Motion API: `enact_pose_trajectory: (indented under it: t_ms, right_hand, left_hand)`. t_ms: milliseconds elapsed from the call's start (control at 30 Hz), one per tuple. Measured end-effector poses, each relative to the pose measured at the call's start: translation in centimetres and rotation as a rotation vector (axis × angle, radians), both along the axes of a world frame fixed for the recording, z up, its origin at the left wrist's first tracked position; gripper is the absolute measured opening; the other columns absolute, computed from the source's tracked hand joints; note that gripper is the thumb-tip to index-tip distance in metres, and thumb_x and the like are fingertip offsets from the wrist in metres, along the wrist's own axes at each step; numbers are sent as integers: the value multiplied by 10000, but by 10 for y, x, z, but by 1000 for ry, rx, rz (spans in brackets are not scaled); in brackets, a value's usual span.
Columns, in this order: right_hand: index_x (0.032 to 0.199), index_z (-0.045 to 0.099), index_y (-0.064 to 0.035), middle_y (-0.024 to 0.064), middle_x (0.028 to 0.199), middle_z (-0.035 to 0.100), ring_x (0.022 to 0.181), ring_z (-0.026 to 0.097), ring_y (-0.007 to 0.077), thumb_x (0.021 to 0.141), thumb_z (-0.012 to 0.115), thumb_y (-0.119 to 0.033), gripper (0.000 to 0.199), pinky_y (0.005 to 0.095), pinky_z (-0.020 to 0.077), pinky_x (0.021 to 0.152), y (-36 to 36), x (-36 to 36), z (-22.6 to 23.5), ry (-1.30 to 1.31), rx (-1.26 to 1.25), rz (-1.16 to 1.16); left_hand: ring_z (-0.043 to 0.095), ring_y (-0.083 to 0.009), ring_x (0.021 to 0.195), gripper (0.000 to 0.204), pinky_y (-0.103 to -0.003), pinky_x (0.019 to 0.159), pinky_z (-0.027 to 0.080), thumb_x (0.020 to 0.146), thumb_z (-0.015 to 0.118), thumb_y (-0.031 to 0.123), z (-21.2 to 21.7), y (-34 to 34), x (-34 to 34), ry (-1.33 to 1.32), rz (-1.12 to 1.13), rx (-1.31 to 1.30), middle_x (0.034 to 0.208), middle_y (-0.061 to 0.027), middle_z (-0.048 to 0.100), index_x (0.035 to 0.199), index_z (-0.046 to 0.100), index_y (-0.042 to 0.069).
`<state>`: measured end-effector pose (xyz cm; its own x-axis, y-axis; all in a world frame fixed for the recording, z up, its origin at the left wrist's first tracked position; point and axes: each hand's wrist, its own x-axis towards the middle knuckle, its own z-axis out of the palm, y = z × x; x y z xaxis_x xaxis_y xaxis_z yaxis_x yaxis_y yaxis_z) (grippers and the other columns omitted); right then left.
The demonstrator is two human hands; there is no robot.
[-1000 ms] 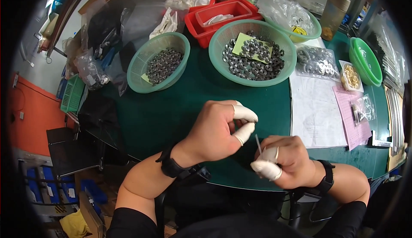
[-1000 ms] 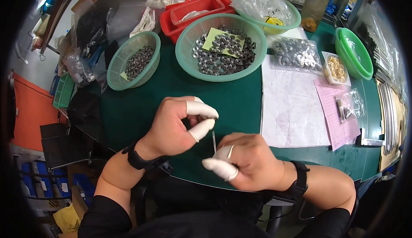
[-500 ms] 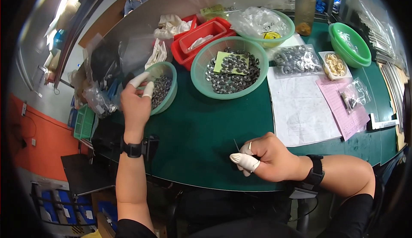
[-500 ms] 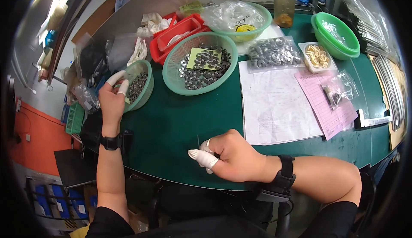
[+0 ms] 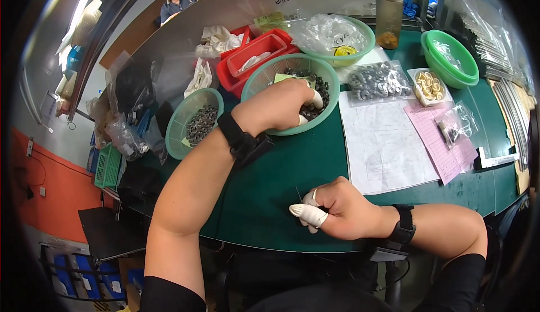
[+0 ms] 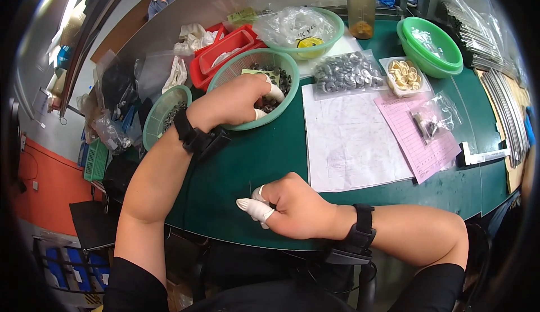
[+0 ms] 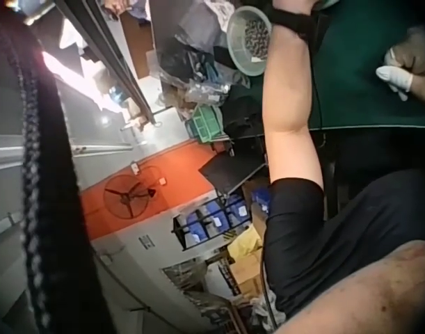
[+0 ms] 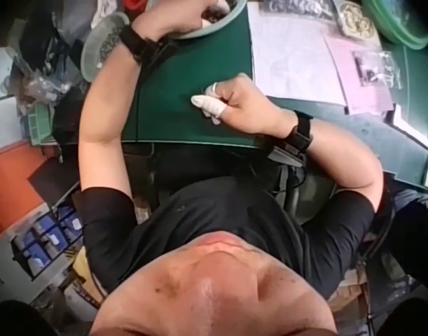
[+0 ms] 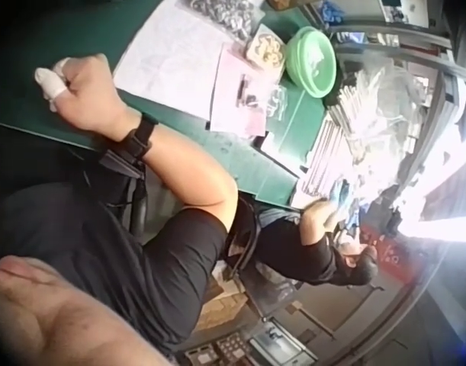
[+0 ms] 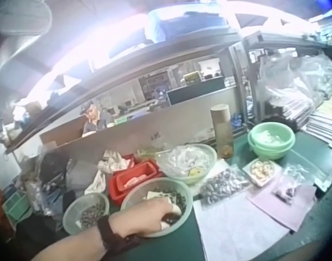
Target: The person picks up a metal part from a basket, slides it onto a thin metal rod, and rotates it by hand. After removing the part, they place it into a different basket and repeat the process.
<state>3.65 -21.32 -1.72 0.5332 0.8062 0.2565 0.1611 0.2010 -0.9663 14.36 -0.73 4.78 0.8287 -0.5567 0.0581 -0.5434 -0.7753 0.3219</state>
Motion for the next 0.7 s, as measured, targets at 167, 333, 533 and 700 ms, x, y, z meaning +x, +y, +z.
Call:
enact_pose_trajectory:
  t_ms: [167, 333, 533, 700]
  right_hand:
    - [574, 537, -4, 89, 517, 564, 443, 551, 190, 983, 618, -218, 469, 333, 428, 466, -3, 1, -4, -18, -8, -5]
    - [580, 543, -5, 89, 519, 567, 445, 554, 191, 983, 619, -218, 462, 334, 428, 465, -2, 1, -2, -23, -12, 13]
    - [606, 564, -3, 81, 562, 599, 497, 576, 173, 979, 622, -179, 416, 317, 451, 500, -5, 2, 2, -15, -34, 19]
    - [676, 608, -3, 59, 632, 648, 610, 625, 145, 974, 608, -102, 314, 290, 488, 561, -5, 4, 6, -59, 5, 11]
  left_hand:
    - [680, -285, 765, 176, -343, 726, 532, 752, 719, 34, 8, 0, -2, 209, 130, 208, 801, -145, 700, 924, 716, -3]
    - [676, -245, 716, 148, -331, 704, 531, 777, 722, 31, 2, 30, -12, 52, 147, 37, 768, -129, 706, 920, 714, -8]
    - [689, -190, 735, 149, -313, 687, 532, 827, 738, 65, 9, 33, -41, -118, 393, -333, 813, -117, 727, 962, 731, 3]
    - [679, -140, 760, 223, -264, 686, 531, 892, 699, 39, -9, 21, -107, 219, 502, -908, 874, -88, 734, 1109, 702, -12]
